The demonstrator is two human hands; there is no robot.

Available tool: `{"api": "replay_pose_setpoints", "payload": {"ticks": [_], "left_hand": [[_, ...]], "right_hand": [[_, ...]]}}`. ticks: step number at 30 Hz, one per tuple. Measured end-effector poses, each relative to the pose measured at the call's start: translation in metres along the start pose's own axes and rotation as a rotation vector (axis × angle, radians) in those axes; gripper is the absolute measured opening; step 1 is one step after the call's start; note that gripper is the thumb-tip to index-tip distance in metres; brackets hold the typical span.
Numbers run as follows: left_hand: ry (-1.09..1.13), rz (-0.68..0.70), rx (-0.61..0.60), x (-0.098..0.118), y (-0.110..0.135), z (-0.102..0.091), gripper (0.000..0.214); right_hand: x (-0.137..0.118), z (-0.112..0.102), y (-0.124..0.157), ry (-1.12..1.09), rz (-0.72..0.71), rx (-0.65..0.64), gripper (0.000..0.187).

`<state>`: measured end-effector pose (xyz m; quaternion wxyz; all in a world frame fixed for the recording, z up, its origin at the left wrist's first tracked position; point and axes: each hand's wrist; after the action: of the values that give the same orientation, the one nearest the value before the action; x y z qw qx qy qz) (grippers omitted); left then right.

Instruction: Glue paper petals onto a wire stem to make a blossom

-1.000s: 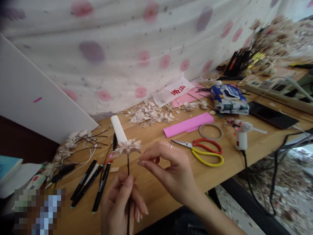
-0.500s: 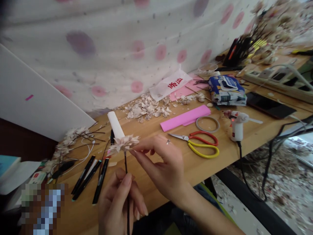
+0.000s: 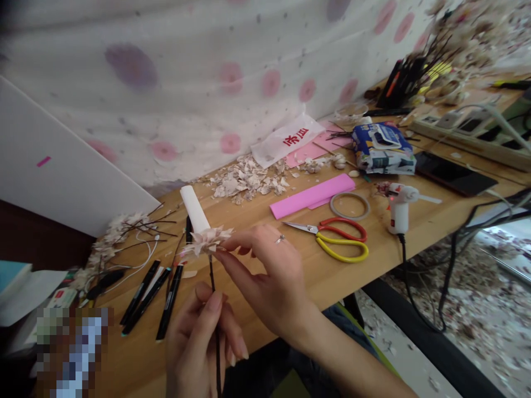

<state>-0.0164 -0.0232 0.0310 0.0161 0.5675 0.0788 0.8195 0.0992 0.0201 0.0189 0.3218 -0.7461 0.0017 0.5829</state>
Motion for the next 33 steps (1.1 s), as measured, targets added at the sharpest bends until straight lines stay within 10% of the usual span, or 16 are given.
{"api": "replay_pose_setpoints", "payload": {"ticks": [18,23,33], "left_hand": [[0.133,0.028,-0.068,-0.006,-0.002,-0.012,0.038],[0.164,-0.021,-0.021,-0.002,-0.001,-0.006,0.039],[0.179,-0.026,0.015,0.002,0.004,-0.004,0.039]], "right_hand": [[-0.003,-0.015,0.009,0.020,-0.110,-0.060,0.005],[0.001,-0.021,0.011,0.112,-0.214,-0.247,0.045],[0.001,-0.016,0.008,0.140,-0.196,-0.264,0.048]]}}
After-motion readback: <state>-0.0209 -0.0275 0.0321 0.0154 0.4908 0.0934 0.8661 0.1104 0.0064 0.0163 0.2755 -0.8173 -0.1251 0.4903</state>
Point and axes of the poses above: each hand's wrist, its own y-axis away from the middle knuckle, its own z-axis out of the palm, x = y × z, and after that the axes turned 14 degrees about z, right-handed
